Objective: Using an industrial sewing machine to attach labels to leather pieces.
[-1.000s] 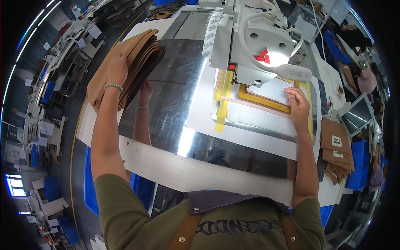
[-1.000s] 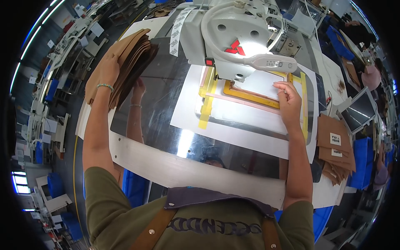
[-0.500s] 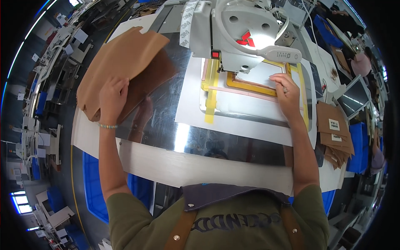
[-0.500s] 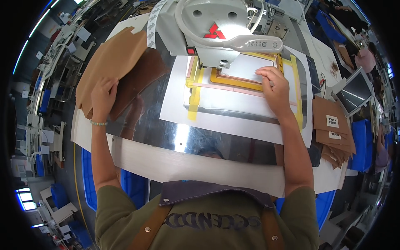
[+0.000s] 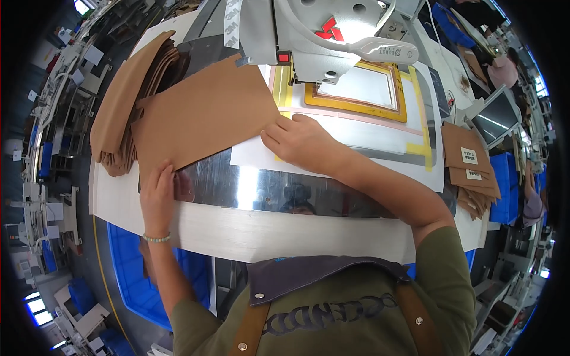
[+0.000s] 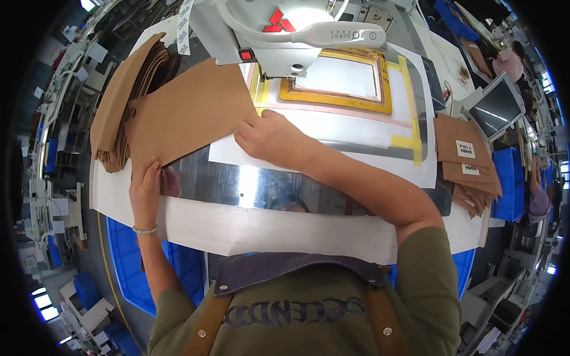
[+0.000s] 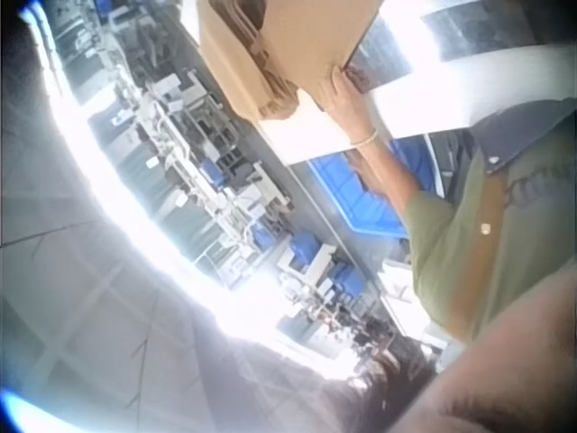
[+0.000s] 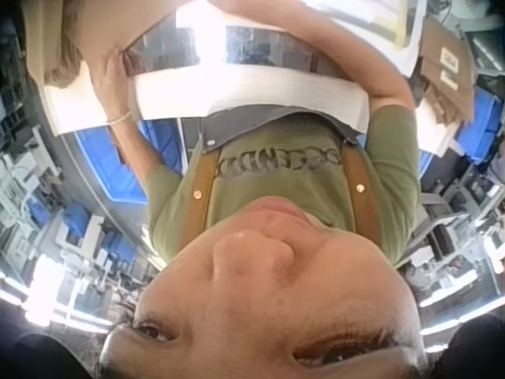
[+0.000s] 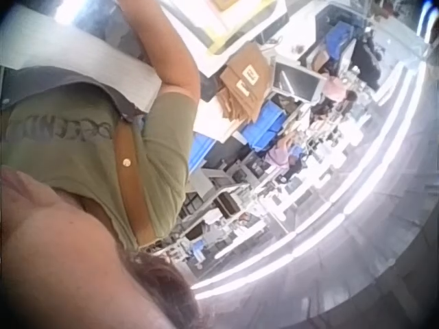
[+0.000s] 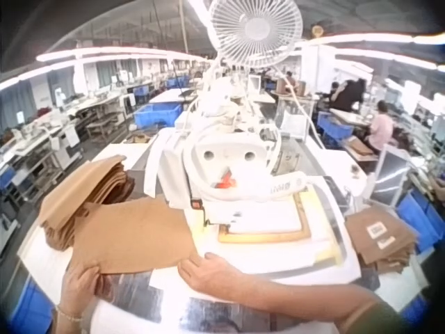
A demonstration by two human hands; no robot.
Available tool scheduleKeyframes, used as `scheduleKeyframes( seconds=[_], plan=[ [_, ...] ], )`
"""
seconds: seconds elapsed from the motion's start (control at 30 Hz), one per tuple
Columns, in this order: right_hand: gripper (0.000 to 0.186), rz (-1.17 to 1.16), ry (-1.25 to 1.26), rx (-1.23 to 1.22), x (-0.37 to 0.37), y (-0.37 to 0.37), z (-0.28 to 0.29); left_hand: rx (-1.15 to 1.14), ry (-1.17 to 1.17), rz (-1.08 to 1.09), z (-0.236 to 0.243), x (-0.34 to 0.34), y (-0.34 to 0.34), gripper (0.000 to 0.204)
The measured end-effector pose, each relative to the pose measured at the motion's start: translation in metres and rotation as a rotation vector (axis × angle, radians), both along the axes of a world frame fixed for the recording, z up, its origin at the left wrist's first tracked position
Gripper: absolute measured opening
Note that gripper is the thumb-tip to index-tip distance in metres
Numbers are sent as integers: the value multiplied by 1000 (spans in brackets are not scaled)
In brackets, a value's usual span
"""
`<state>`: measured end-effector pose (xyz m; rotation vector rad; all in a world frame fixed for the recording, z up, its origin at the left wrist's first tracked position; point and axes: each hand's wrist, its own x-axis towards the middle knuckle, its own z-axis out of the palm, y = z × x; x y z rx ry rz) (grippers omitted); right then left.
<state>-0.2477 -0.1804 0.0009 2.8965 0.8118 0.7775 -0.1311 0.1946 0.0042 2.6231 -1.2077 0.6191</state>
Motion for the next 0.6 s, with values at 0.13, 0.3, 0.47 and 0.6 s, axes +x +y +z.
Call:
scheduleKeyframes(
  seconds=[0.13,0.3,0.47,0.6],
  plan=[
    [13,-65,-38,-88,11,6,-7,-55,70,109,-10,8,56,20],
    [11,-102,-41,-106,13,-3,-4,23,28,117,-6,28,61,15],
    [11,-192,-63,-15,-12,-37,8,123,-54,-75,-1,63,12,20],
    [8,-279,-60,-40,-55,-88,15,123,-109,-341,7,75,-69,28]
  ],
)
